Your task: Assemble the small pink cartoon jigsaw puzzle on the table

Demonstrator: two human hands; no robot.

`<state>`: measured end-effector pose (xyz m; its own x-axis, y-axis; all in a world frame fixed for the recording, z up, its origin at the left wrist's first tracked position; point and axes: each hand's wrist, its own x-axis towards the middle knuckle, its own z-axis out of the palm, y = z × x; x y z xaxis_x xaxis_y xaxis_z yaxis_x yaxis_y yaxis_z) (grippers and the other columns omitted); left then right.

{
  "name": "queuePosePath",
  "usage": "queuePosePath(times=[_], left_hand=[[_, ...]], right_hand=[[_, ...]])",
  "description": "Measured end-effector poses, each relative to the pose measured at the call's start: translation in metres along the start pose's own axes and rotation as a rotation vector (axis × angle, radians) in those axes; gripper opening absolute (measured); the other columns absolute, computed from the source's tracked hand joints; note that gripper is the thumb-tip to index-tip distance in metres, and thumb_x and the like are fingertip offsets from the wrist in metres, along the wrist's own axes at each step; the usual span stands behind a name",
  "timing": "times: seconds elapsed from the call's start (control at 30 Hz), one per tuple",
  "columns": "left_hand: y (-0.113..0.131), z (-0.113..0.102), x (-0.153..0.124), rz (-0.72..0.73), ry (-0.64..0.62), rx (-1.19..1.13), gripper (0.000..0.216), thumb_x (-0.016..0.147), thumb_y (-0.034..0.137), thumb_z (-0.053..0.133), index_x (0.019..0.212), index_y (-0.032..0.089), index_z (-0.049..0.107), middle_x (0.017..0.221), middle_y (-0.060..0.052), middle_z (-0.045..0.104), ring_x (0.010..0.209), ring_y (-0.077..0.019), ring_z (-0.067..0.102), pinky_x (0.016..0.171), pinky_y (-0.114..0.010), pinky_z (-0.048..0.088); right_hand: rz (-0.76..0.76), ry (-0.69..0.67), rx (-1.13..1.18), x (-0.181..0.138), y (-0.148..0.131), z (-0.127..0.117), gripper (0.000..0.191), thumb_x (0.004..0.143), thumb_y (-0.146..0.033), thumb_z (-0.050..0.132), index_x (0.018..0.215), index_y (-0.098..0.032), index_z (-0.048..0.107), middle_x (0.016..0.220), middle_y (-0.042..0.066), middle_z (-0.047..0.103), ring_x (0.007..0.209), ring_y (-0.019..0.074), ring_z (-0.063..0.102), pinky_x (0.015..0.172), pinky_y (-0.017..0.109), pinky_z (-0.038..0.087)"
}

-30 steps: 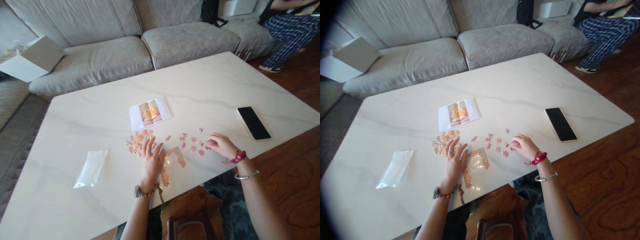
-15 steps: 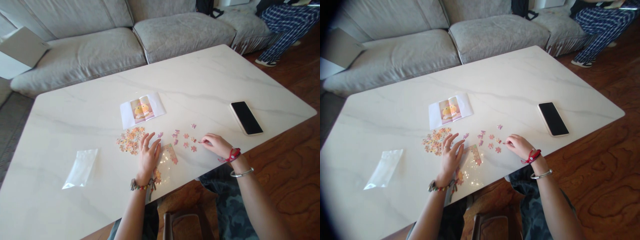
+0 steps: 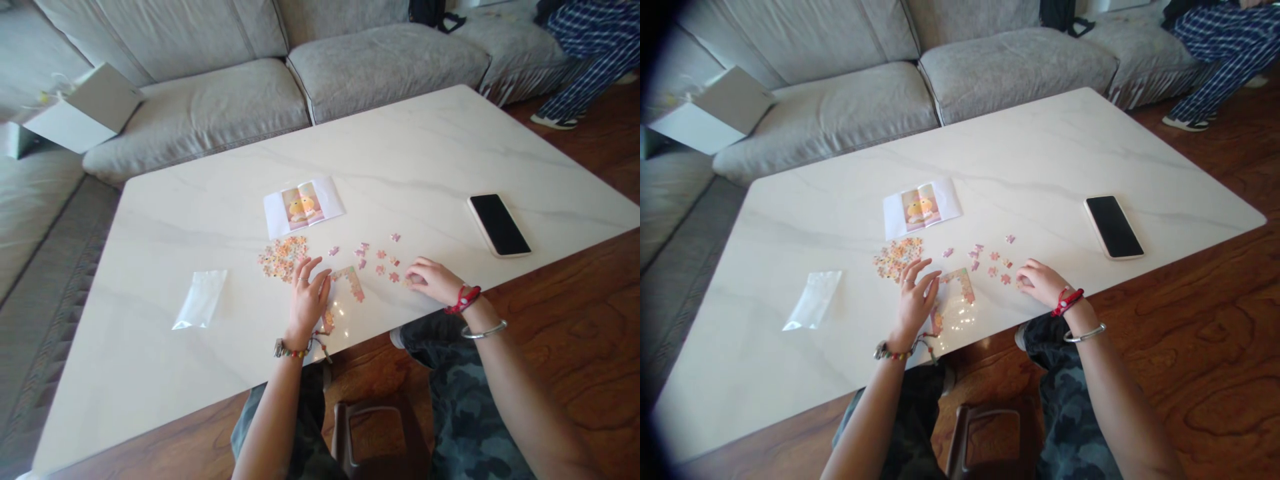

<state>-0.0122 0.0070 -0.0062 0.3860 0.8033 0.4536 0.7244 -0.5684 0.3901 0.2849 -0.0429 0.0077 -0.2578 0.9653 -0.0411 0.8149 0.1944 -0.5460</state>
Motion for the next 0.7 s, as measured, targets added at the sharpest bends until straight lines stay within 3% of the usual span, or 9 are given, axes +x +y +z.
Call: queuePosePath(times=[0.1,0.2,0.33,0.43,0.57,0.7], left_hand=[[0.005,-0.003,-0.004,0.006,0.01,-0.002,0.017,0.081,0.018,0.048,0.093,0.021,0.06,0.116,-0.007,0.049,0.119,-0.0243,0.035,0.095,-0.047,0.038],[0.012,-0.007,-0.013,-0.002,0.009,-0.014,0.018,0.082,0.017,0.047,0.095,0.021,0.059,0.116,-0.008,0.049,0.118,-0.0233,0.036,0.096,-0.046,0.038],[0.021,-0.009,-0.027,-0.02,0.003,-0.038,0.018,0.082,0.016,0.046,0.095,0.02,0.059,0.115,-0.008,0.049,0.118,-0.023,0.037,0.094,-0.045,0.04],[0.027,-0.008,-0.035,-0.007,-0.013,-0.05,0.018,0.082,0.016,0.046,0.094,0.02,0.058,0.115,-0.008,0.05,0.118,-0.0232,0.037,0.093,-0.045,0.042],[0.031,-0.005,-0.039,0.025,-0.046,-0.046,0.018,0.082,0.016,0.047,0.094,0.02,0.058,0.117,-0.008,0.05,0.119,-0.0234,0.036,0.093,-0.045,0.042],[0.03,-0.002,-0.039,0.027,-0.054,-0.032,0.017,0.081,0.016,0.047,0.093,0.02,0.058,0.117,-0.008,0.049,0.118,-0.0242,0.036,0.092,-0.046,0.043]], right_hand=[[0.015,0.035,-0.027,-0.001,-0.007,0.007,0.006,0.071,-0.012,0.055,0.069,-0.018,0.057,0.074,0.001,0.056,0.064,0.012,0.055,0.062,0.025,0.045],[0.01,0.164,-0.076,-0.006,-0.014,0.014,0.013,0.075,-0.012,0.05,0.068,-0.019,0.058,0.069,0.002,0.057,0.065,0.014,0.055,0.063,0.027,0.045],[0.029,0.309,-0.106,-0.019,-0.015,0.021,0.02,0.076,-0.01,0.045,0.074,-0.02,0.062,0.082,0.005,0.062,0.075,0.0165,0.058,0.071,0.03,0.047],[0.022,0.298,-0.017,-0.031,-0.01,0.024,0.022,0.074,-0.01,0.046,0.083,-0.021,0.064,0.091,0.005,0.062,0.083,0.017,0.059,0.076,0.032,0.049],[0.057,0.307,0.08,-0.037,-0.002,0.026,0.024,0.075,-0.017,0.05,0.097,-0.02,0.06,0.098,0.007,0.059,0.08,0.0174,0.059,0.071,0.032,0.051],[0.077,0.318,0.073,-0.026,0.004,0.029,0.014,0.075,-0.02,0.052,0.085,-0.017,0.061,0.091,0.008,0.057,0.075,0.0169,0.058,0.071,0.032,0.05]])
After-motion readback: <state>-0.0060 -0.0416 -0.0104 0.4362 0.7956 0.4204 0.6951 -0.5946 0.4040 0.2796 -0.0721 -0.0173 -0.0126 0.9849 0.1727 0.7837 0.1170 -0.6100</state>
